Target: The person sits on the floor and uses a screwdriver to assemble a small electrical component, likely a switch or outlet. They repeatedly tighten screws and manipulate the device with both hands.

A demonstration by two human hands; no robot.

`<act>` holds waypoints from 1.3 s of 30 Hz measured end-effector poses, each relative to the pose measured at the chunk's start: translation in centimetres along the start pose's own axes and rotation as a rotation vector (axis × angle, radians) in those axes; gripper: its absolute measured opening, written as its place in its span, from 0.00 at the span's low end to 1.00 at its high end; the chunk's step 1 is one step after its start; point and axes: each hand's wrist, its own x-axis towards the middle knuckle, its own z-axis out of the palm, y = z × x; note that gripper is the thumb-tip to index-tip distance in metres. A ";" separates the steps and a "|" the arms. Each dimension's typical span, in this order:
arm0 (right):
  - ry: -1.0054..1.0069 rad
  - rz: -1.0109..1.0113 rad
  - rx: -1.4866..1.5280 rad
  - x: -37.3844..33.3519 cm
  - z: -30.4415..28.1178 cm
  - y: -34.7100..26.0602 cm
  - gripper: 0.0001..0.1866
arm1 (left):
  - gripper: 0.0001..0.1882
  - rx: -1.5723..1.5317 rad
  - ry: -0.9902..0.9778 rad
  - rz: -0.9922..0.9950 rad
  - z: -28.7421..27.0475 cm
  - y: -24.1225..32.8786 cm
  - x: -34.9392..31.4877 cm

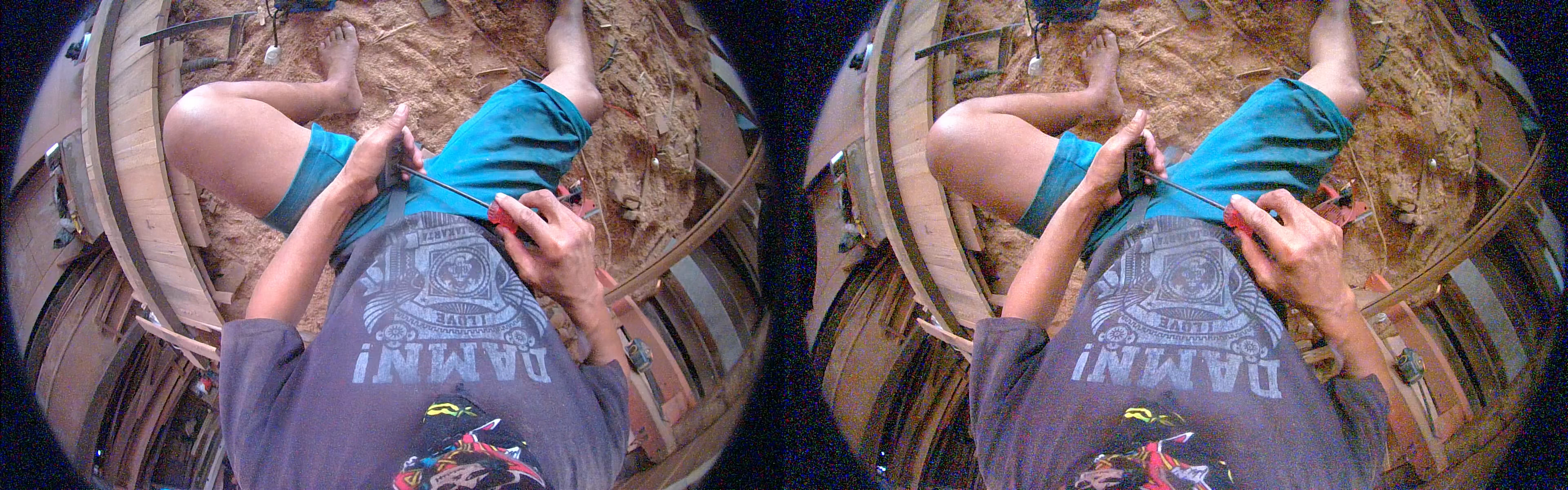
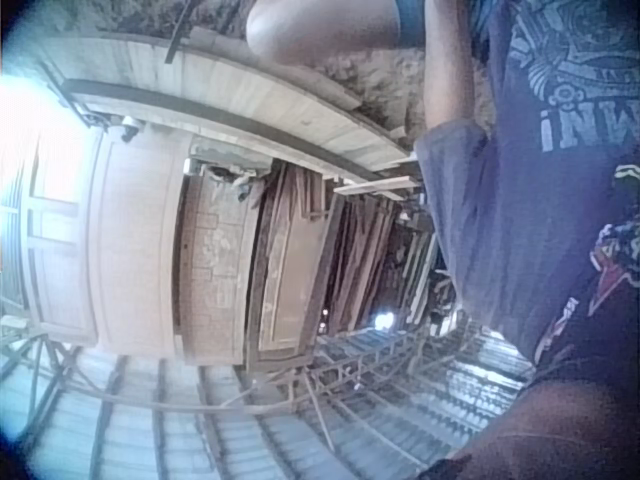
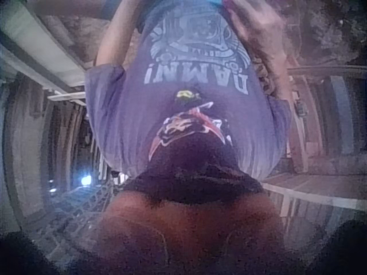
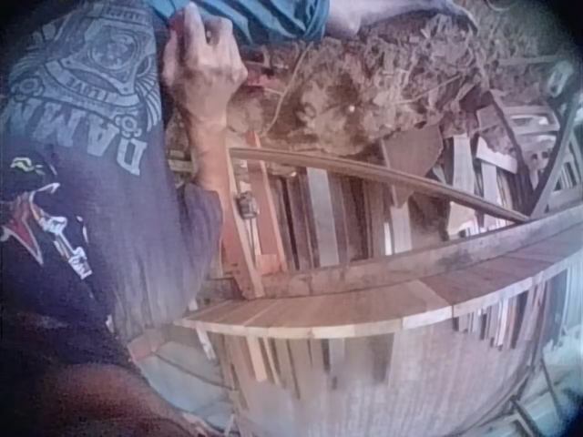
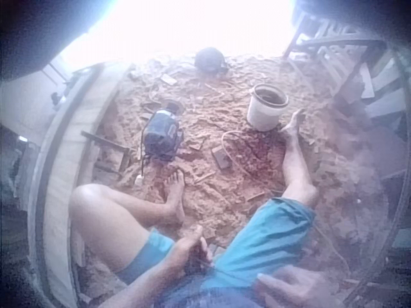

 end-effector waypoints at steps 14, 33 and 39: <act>-0.040 0.061 0.071 -0.5 0.6 -0.5 0.18 | 0.30 0.102 -0.032 0.060 -0.3 -0.5 0.3; -0.060 0.080 0.248 -0.7 1.7 -0.8 0.21 | 0.29 0.087 -0.104 0.134 -0.3 0.2 -0.2; -0.083 0.121 0.246 -0.9 2.0 -1.6 0.21 | 0.29 0.080 -0.133 0.146 -0.7 -0.2 -0.1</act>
